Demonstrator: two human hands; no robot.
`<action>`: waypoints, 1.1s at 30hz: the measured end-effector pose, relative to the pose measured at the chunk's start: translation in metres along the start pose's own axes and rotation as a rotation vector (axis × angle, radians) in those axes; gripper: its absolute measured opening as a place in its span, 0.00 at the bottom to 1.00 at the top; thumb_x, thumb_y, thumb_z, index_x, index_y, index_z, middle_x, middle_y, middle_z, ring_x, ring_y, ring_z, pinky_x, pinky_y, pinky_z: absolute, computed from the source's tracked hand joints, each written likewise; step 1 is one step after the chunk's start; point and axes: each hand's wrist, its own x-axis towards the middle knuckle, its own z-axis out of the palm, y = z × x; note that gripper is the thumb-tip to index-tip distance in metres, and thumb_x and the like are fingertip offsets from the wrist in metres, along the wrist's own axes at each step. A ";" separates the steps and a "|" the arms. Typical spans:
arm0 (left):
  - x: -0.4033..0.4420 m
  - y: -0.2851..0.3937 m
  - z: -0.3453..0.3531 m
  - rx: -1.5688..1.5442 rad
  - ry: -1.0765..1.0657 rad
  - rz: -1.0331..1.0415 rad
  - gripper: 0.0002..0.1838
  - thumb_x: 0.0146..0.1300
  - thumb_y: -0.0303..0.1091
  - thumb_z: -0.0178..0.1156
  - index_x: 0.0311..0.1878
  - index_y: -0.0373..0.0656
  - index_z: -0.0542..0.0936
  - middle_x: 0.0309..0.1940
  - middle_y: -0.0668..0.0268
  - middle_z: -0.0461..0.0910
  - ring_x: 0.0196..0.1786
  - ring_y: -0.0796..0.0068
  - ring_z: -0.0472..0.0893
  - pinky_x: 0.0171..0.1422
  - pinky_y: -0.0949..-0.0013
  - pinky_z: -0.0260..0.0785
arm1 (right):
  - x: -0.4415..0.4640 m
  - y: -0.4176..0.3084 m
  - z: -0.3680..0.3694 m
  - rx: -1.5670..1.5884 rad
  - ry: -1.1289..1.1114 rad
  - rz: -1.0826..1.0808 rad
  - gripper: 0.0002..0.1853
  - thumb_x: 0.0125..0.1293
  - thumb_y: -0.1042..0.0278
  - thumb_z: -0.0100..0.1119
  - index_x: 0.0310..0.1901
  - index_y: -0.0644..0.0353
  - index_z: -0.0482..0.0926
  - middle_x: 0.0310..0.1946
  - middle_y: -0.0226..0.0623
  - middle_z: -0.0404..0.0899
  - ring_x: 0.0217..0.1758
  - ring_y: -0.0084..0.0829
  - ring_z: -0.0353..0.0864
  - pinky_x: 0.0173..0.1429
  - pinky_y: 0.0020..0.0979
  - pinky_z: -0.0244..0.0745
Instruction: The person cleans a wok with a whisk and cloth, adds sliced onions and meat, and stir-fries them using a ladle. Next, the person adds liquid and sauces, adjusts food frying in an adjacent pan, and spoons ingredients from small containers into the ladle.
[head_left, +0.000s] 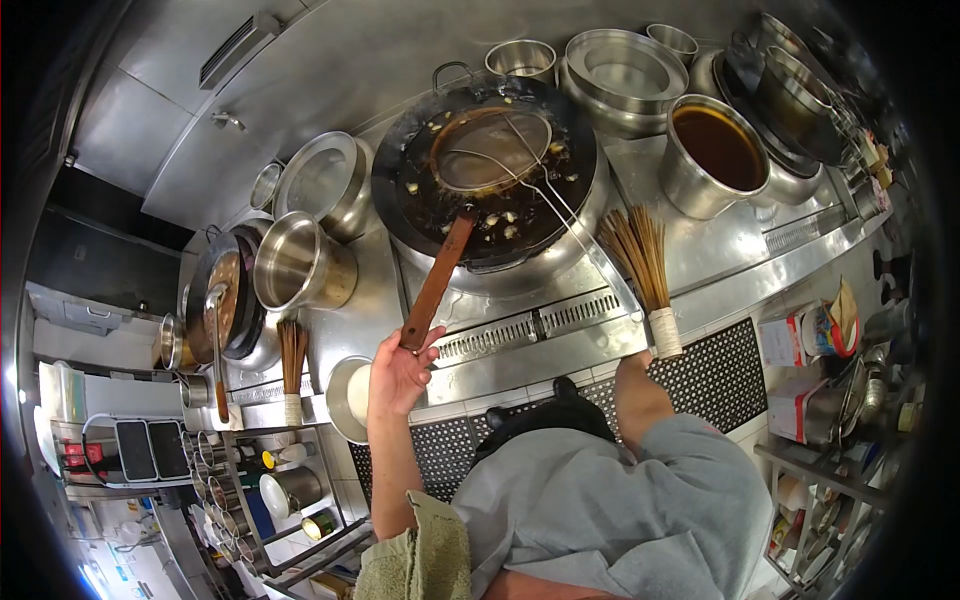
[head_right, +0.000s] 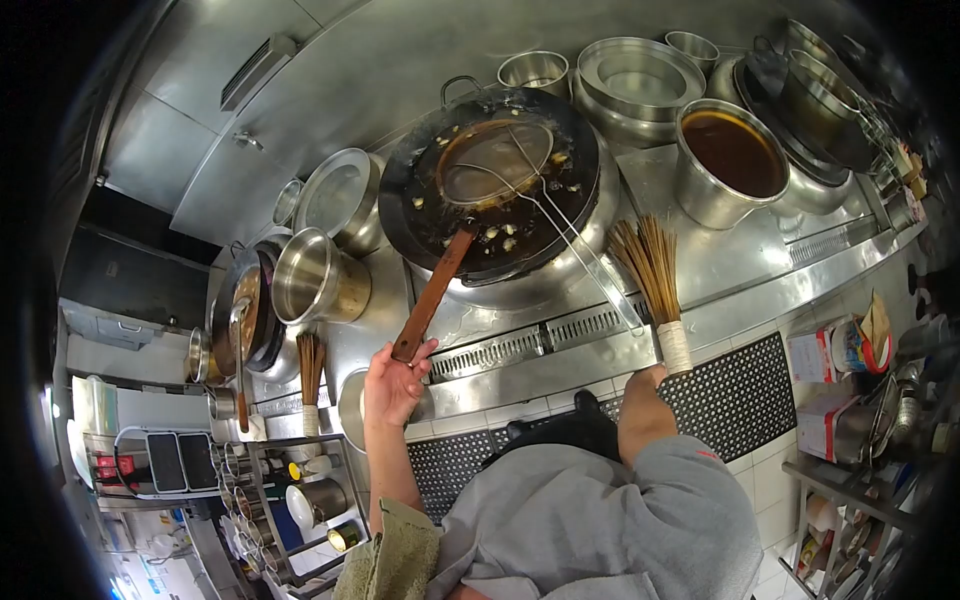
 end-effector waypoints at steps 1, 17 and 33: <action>0.000 -0.001 0.000 -0.004 -0.003 0.005 0.30 0.72 0.48 0.49 0.67 0.35 0.65 0.59 0.48 0.74 0.44 0.71 0.81 0.28 0.81 0.76 | -0.001 0.000 0.000 -0.001 -0.003 -0.001 0.10 0.65 0.64 0.54 0.35 0.59 0.84 0.32 0.38 0.84 0.34 0.37 0.84 0.43 0.34 0.80; 0.002 0.007 -0.005 -0.021 -0.032 -0.009 0.29 0.70 0.49 0.51 0.66 0.38 0.67 0.57 0.44 0.76 0.49 0.61 0.82 0.35 0.70 0.79 | -0.097 0.051 0.028 -0.582 -0.019 -0.961 0.10 0.66 0.67 0.54 0.35 0.61 0.83 0.29 0.40 0.83 0.31 0.37 0.84 0.42 0.32 0.81; 0.108 0.035 -0.006 -0.167 -0.209 -0.480 0.20 0.68 0.32 0.53 0.59 0.32 0.66 0.48 0.54 0.75 0.40 0.69 0.77 0.33 0.73 0.73 | -0.291 -0.153 -0.307 0.214 0.850 -0.951 0.37 0.58 0.58 0.70 0.65 0.63 0.66 0.54 0.55 0.73 0.52 0.49 0.78 0.57 0.42 0.75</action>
